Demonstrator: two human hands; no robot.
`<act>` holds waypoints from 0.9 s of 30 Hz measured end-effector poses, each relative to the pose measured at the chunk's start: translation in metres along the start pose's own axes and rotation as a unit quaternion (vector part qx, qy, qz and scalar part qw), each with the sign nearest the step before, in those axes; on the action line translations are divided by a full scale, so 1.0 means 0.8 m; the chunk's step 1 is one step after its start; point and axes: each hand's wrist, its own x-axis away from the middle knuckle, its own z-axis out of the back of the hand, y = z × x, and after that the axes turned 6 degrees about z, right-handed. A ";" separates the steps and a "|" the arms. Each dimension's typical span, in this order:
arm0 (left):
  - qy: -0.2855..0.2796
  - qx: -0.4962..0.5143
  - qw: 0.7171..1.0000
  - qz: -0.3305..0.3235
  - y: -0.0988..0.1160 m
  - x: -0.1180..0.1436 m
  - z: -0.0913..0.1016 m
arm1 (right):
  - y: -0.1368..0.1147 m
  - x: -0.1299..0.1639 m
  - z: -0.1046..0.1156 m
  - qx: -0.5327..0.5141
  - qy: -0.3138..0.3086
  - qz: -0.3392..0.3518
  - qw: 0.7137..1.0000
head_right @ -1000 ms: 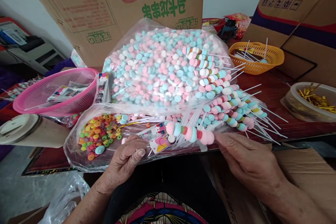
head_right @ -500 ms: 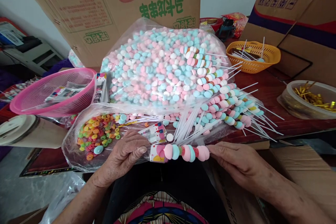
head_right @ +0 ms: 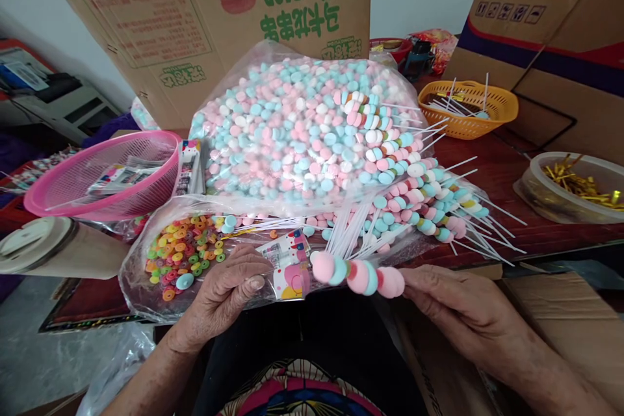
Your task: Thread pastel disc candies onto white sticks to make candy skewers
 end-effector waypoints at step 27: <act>-0.120 -0.132 0.983 0.041 0.002 -0.019 0.002 | 0.001 -0.010 -0.001 0.112 -0.069 0.053 0.990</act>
